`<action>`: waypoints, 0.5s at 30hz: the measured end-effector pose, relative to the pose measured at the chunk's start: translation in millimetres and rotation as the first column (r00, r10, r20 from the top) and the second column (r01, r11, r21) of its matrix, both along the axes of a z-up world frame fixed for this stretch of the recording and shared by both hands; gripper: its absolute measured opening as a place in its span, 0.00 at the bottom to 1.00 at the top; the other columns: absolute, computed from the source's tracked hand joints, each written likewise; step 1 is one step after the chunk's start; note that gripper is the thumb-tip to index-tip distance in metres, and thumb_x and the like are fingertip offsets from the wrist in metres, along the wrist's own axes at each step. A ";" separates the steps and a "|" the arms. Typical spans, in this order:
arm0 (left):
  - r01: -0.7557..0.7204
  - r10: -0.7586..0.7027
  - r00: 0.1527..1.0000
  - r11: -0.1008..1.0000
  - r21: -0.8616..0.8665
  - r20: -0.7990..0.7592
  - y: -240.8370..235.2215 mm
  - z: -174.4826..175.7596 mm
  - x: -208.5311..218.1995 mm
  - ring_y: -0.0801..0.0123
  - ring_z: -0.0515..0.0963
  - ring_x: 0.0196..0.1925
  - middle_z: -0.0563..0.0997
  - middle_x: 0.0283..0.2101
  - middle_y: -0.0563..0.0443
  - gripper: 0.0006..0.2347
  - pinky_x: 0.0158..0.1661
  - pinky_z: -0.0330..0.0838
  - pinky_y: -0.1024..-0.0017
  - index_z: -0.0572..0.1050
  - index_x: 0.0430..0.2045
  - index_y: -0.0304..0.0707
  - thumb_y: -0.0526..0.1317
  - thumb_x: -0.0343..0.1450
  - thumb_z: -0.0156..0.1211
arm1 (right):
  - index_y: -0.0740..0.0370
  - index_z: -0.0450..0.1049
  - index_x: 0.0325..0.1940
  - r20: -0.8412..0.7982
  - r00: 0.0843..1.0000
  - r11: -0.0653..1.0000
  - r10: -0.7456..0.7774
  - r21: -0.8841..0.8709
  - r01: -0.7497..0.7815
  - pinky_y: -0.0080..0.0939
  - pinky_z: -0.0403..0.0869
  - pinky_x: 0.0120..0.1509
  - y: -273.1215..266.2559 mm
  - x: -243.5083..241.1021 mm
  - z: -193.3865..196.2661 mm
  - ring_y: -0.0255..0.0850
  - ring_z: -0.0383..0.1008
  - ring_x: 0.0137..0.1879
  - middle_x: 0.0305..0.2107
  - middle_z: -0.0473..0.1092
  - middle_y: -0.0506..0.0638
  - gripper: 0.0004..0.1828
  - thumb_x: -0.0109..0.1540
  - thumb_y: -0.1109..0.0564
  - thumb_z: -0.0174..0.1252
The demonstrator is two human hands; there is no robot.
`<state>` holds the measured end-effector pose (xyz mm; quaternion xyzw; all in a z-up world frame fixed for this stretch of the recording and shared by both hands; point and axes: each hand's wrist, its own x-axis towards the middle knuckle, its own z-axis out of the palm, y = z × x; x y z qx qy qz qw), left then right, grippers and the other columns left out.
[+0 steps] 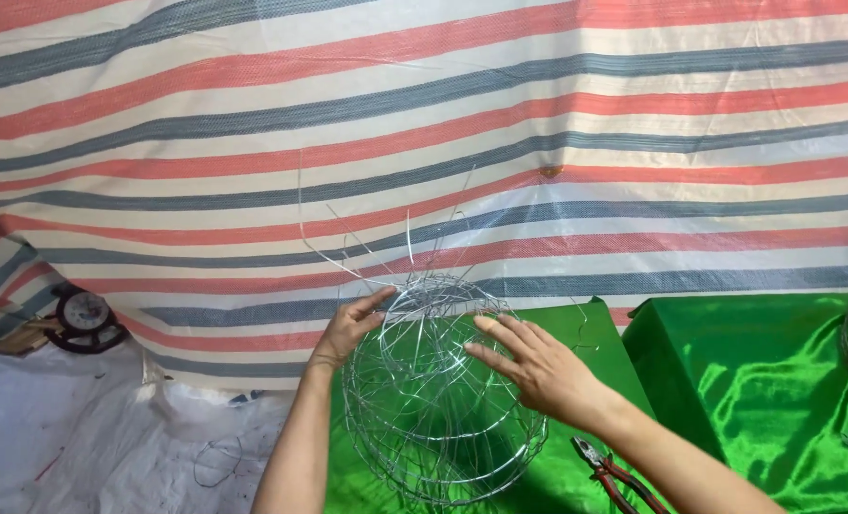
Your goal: The person is adding layers of thin metal wire to a spherical frame, securing them by twisting and trimming the excess with pliers.
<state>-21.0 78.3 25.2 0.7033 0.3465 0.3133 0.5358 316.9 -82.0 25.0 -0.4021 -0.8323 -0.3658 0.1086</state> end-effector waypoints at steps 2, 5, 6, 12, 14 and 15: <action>-0.013 0.010 0.999 0.998 0.059 0.049 -4.6 -2.3 0.6 0.52 0.62 0.74 0.71 0.67 0.44 0.21 0.69 0.52 0.46 0.74 0.59 0.46 0.46 0.70 0.60 | 0.43 0.42 0.81 0.043 0.995 0.929 -0.089 -0.357 0.099 0.55 0.45 0.79 -11.3 -20.0 53.7 0.50 0.39 0.80 0.79 0.34 0.55 0.63 0.44 0.52 0.62; -0.013 -0.001 0.996 0.988 0.157 0.089 -1.1 -4.9 -3.2 0.46 0.65 0.71 0.75 0.63 0.37 0.16 0.68 0.55 0.48 0.79 0.54 0.39 0.42 0.73 0.59 | 0.50 0.48 0.78 0.103 0.985 0.724 -0.137 -0.668 0.170 0.65 0.47 0.79 -10.9 -32.7 77.1 0.53 0.43 0.79 0.77 0.38 0.56 0.60 0.50 0.50 0.78; 0.009 -0.025 0.997 0.980 0.196 0.077 1.4 -6.7 -3.5 0.44 0.66 0.71 0.75 0.63 0.35 0.16 0.68 0.56 0.47 0.79 0.54 0.38 0.44 0.74 0.58 | 0.52 0.51 0.77 0.088 0.989 0.721 -0.116 -0.677 0.145 0.66 0.47 0.79 -9.1 -32.6 74.2 0.53 0.46 0.78 0.76 0.41 0.57 0.58 0.50 0.51 0.78; -0.008 -0.019 0.994 0.969 0.246 0.107 1.5 -15.4 -3.0 0.46 0.69 0.68 0.77 0.61 0.36 0.15 0.66 0.59 0.50 0.80 0.52 0.36 0.43 0.74 0.60 | 0.55 0.48 0.77 -0.073 0.997 0.810 0.031 -0.582 -0.068 0.57 0.48 0.80 7.0 -17.7 15.4 0.48 0.63 0.69 0.73 0.47 0.56 0.61 0.46 0.59 0.75; 0.013 -0.016 1.000 0.983 0.185 0.014 1.5 -9.5 -4.5 0.50 0.66 0.72 0.72 0.66 0.43 0.20 0.67 0.59 0.46 0.77 0.55 0.43 0.51 0.72 0.56 | 0.58 0.48 0.76 -0.129 0.984 0.838 0.123 -0.518 -0.172 0.57 0.50 0.80 13.6 -8.2 1.4 0.48 0.56 0.74 0.75 0.45 0.58 0.63 0.43 0.59 0.76; 0.033 -0.024 0.996 0.992 0.123 -0.081 1.4 -6.8 -4.9 0.54 0.63 0.75 0.67 0.71 0.50 0.26 0.67 0.58 0.42 0.73 0.59 0.49 0.60 0.69 0.52 | 0.61 0.49 0.76 -0.181 0.960 0.853 0.214 -0.444 -0.274 0.58 0.52 0.79 16.5 -3.2 -6.1 0.49 0.49 0.79 0.76 0.44 0.61 0.65 0.40 0.58 0.77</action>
